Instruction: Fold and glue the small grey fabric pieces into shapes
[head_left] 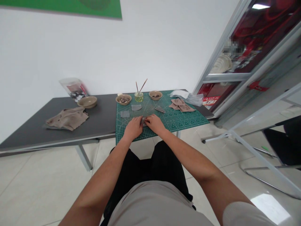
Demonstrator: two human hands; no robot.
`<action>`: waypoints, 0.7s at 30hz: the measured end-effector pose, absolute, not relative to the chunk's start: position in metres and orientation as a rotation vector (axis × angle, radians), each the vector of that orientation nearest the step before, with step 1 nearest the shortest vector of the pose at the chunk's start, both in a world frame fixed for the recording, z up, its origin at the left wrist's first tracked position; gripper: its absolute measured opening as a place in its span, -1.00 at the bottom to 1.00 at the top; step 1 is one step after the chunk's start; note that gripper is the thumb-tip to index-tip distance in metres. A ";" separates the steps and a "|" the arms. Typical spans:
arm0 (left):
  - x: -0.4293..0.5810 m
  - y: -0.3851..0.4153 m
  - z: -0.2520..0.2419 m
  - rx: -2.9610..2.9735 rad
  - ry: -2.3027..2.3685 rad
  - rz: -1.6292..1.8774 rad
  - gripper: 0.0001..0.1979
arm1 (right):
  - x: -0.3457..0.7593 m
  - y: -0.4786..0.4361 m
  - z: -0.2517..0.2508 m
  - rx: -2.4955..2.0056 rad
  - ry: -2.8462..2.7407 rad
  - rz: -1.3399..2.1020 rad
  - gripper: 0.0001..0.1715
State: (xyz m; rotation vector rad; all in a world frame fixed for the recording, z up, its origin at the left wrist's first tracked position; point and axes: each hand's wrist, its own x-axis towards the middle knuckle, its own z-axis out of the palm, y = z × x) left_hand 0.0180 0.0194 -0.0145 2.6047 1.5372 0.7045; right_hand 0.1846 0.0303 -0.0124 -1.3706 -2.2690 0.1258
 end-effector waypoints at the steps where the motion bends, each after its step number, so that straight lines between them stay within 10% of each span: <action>1: 0.018 0.019 -0.014 2.610 1.539 0.697 -0.61 | 0.183 0.029 -0.013 -1.367 -2.271 0.125 -0.79; 21: 0.019 0.015 -0.010 2.620 1.584 0.586 -0.66 | 0.192 0.020 -0.007 -1.282 -2.290 0.244 -0.87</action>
